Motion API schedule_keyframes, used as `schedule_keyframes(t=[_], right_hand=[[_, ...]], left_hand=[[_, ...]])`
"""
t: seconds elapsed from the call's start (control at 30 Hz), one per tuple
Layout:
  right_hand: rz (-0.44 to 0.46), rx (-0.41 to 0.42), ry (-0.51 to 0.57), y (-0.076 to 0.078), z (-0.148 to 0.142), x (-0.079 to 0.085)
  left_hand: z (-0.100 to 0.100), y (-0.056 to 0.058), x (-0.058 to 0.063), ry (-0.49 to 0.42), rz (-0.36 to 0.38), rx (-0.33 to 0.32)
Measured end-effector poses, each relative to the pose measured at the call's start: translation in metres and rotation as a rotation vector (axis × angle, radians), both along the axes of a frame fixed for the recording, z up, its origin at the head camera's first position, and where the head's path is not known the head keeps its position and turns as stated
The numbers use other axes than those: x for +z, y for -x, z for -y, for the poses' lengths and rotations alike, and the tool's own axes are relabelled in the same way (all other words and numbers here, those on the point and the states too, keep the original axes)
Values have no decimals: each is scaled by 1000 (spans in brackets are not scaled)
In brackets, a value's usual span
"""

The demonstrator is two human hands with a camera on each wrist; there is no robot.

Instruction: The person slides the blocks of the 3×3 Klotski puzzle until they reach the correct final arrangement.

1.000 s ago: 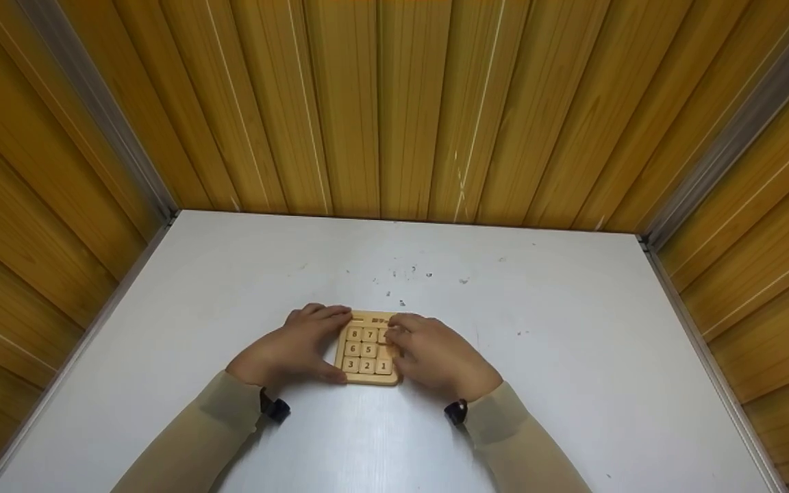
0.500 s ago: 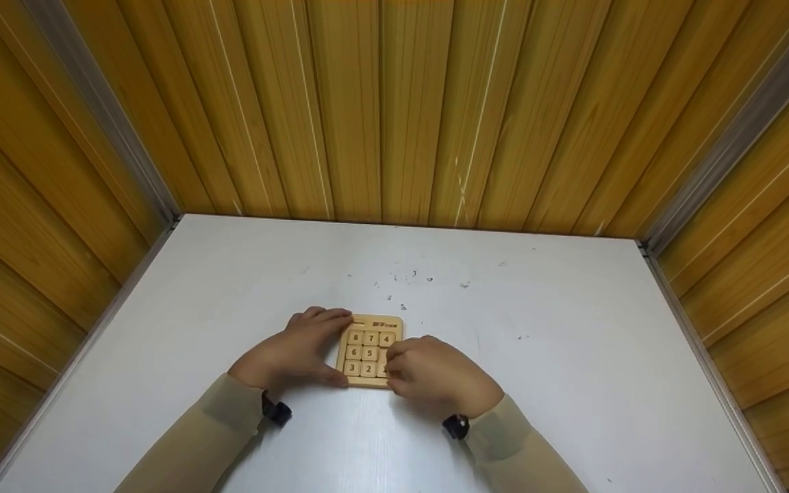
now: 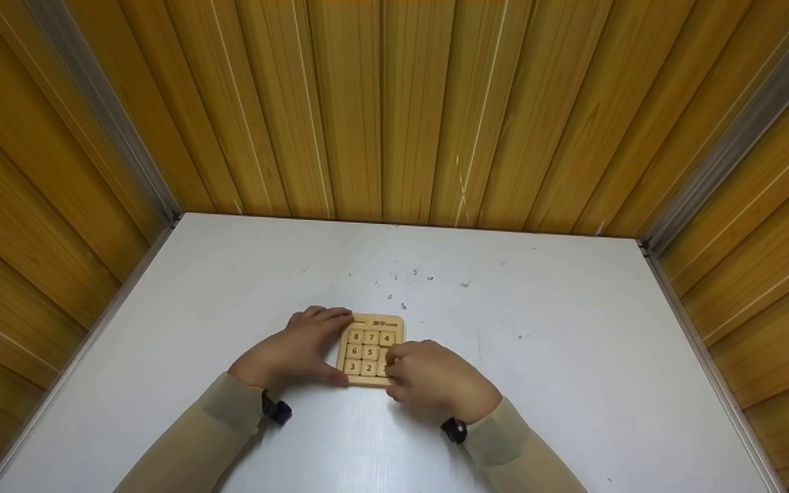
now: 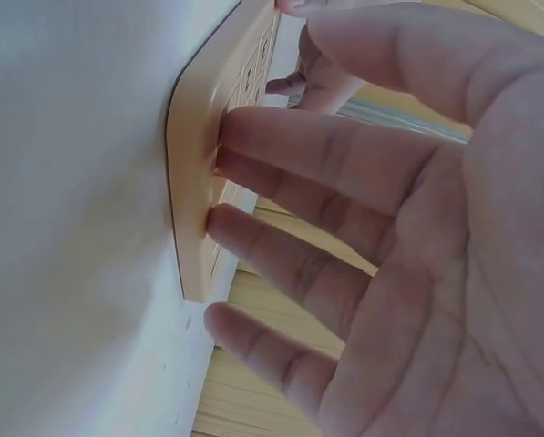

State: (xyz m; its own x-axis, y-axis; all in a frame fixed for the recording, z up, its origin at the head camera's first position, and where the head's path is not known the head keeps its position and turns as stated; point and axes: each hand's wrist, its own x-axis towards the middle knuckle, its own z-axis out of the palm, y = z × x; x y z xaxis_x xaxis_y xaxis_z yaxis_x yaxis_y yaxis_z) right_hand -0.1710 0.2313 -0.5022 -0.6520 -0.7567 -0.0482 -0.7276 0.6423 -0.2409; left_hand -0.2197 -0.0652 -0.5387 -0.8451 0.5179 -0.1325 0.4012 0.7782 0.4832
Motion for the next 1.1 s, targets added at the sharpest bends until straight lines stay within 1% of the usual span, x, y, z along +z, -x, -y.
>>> schedule_keyframes(t=[0.2, 0.3, 0.43, 0.53, 0.73, 0.93, 1.1], right_hand=[[-52, 2, -23, -4, 1, 2], [-80, 10, -3, -6, 2, 0], [-140, 19, 9, -7, 5, -1], [-162, 3, -23, -9, 6, -2], [-167, -25, -80, -10, 7, -4], [-178, -35, -85, -12, 6, -6], [-157, -48, -89, -14, 1, -10]], left_hand=[[1, 0, 0, 2, 1, -6], [1, 1, -1, -2, 6, -11], [2, 2, 0, -12, 9, -17], [2, 2, -1, -14, 7, -17], [3, 3, -1, -7, -6, -15], [2, 3, -4, -10, -8, -19], [1, 4, -5, 0, -16, -24]])
